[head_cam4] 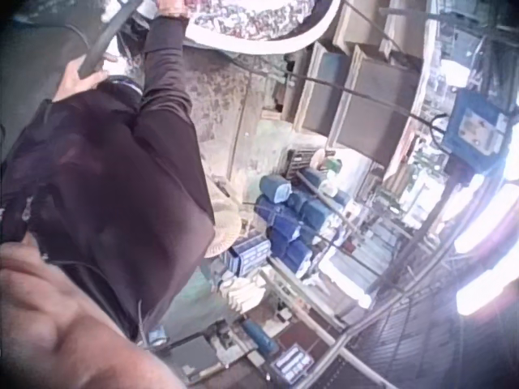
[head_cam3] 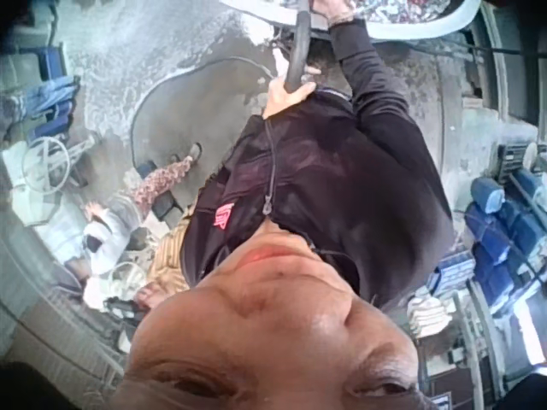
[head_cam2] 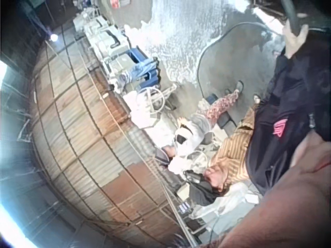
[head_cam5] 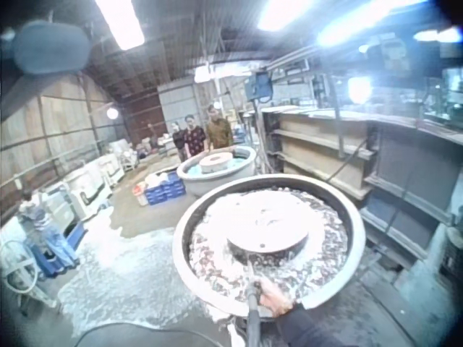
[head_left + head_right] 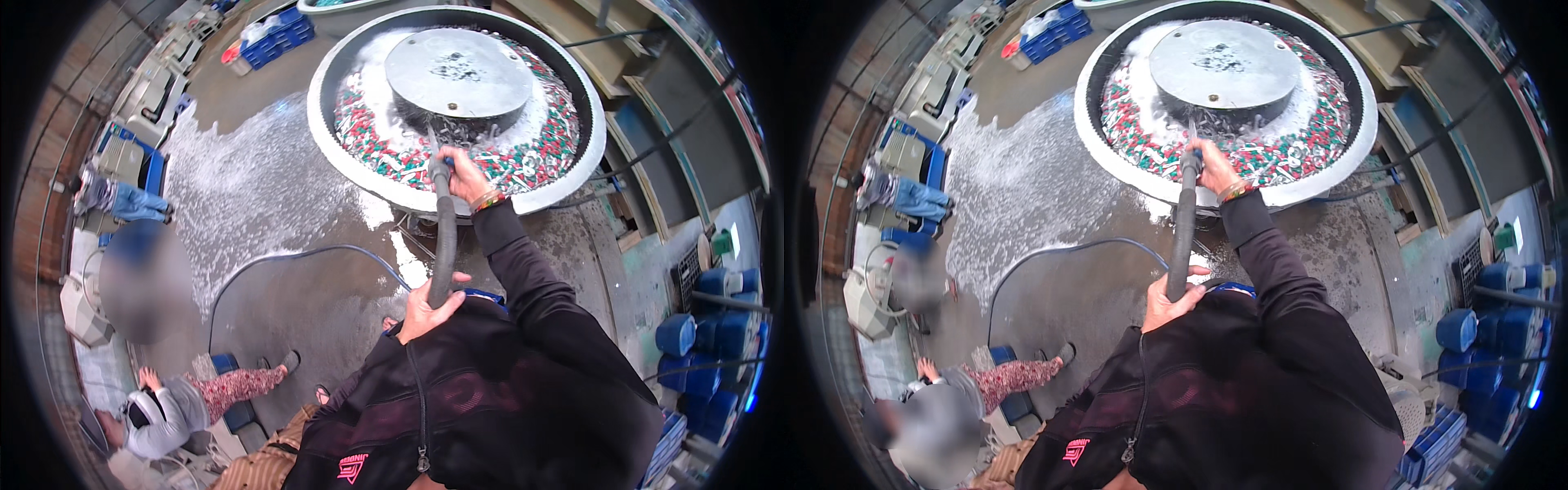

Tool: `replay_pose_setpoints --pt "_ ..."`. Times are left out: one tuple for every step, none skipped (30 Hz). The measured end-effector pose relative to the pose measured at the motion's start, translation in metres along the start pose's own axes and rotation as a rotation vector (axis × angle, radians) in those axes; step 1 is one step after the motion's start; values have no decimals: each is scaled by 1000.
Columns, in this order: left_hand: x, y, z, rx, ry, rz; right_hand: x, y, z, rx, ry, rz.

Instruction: The person sprays water from a hose into a large vibratory finishing bowl filled with multicolored ceramic media while several people stand nearby and observe.

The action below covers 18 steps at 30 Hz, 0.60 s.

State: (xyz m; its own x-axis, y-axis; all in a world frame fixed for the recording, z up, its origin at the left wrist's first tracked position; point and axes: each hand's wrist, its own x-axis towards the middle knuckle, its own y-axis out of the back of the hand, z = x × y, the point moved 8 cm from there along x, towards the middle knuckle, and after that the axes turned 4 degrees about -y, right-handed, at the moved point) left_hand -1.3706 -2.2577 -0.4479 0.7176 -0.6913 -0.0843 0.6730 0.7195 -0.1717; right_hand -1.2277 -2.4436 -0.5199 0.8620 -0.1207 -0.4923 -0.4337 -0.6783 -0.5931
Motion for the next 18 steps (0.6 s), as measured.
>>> replay_pose_setpoints --pt "1 -2 0 30 13 -33 -3 21 6 53 18 52" --pt "3 -3 2 63 21 -58 -7 39 10 103 34 95" --pt "4 -7 4 81 15 -115 -16 53 13 162 49 84" --pt "4 -11 6 100 13 -164 -27 67 14 219 58 71" --pt "4 -15 7 116 10 -207 -39 83 7 239 109 77" --pt "6 -24 9 120 -27 -291 -52 101 -1 260 161 91" --pt "8 -32 9 125 -63 -362 -73 102 -13 219 169 117" --pt "10 -42 8 128 -100 -438 -95 101 -30 178 179 146" --pt "12 -52 8 147 -139 -480 -106 108 -43 168 192 121" --pt "12 -61 4 144 -139 -536 -115 113 -54 158 206 97" --pt "13 -68 0 143 -143 -588 -126 113 -66 164 253 141" --pt "15 -77 -3 141 -149 -646 -136 112 -76 180 283 175" --pt "16 -82 -8 151 -151 -665 -141 109 -83 191 306 172" --pt "19 -88 -8 145 -157 -662 -147 110 -88 203 333 175" --pt "21 -93 -7 140 -162 -656 -146 116 -90 186 322 185" --pt "24 -96 -5 134 -168 -644 -139 124 -91 167 309 192" --pt "27 -97 -3 141 -168 -607 -131 128 -89 142 285 196" --pt "31 -97 -4 153 -199 -554 -126 133 -86 120 286 231"
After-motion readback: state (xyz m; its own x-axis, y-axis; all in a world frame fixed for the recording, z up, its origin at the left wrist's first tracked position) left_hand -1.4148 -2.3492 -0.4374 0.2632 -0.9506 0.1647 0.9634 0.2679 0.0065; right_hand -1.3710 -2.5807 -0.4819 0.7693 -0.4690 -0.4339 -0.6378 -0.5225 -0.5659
